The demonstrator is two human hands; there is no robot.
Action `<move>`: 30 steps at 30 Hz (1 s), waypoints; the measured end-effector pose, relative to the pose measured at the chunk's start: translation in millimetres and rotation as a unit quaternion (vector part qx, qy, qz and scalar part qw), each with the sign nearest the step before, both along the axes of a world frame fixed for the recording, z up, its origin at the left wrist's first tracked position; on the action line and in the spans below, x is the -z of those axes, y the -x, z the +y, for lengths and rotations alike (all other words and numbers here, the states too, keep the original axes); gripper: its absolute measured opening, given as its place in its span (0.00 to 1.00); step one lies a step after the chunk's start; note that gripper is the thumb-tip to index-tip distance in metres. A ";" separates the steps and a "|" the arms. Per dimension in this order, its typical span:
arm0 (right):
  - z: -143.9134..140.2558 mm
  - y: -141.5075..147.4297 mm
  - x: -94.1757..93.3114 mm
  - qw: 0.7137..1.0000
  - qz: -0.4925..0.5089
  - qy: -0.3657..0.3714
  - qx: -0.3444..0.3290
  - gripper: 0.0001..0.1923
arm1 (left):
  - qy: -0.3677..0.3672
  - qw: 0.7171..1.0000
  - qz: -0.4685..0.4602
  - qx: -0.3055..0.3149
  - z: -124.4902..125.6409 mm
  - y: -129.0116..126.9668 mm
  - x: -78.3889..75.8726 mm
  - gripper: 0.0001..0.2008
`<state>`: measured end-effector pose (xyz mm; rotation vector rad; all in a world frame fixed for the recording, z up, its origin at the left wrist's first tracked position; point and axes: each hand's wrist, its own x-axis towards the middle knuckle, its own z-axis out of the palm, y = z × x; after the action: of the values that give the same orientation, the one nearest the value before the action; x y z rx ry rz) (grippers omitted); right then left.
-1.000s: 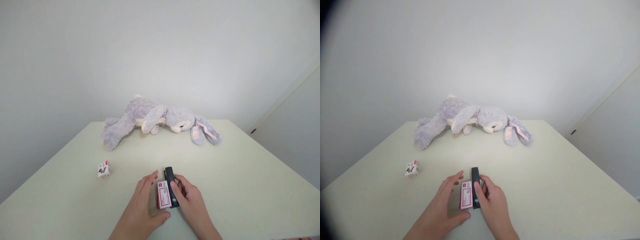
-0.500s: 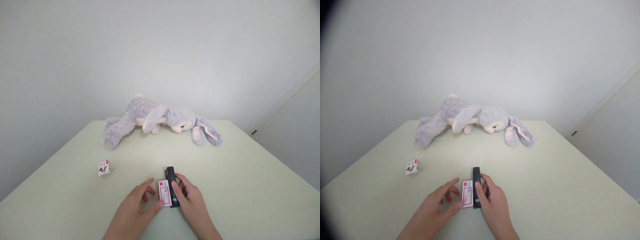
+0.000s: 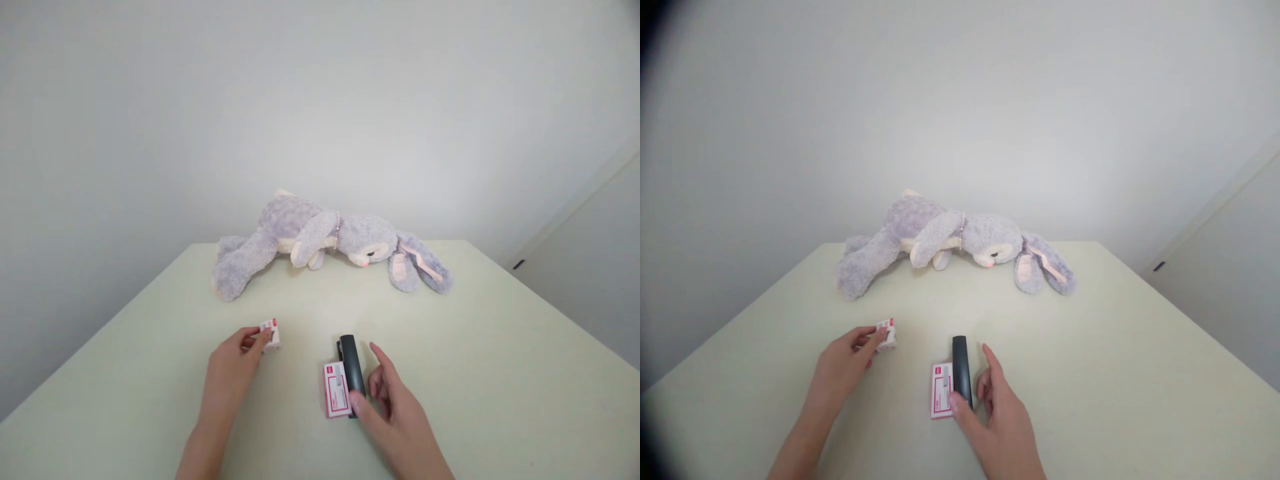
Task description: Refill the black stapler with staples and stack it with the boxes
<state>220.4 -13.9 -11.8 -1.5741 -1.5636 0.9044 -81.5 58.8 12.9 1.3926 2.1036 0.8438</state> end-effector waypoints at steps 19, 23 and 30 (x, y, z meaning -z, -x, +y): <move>12.9 1.8 -32.3 0.982 -0.132 0.033 -0.131 0.38 | -0.002 0.960 -0.161 0.227 -35.0 -99.5 -8.0 0.20; 26.8 -35.4 -35.0 0.981 -0.134 0.034 -0.138 0.33 | 0.001 0.949 -0.163 0.270 -14.2 -131.4 -9.9 0.21; 58.0 -142.9 -41.6 0.983 -0.136 0.056 -0.108 0.27 | -0.004 0.934 -0.136 0.331 34.9 -242.9 -6.2 0.16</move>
<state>363.2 44.0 29.8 -1.6860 -1.9353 0.9378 161.4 93.7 19.1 1.7184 1.2867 0.7016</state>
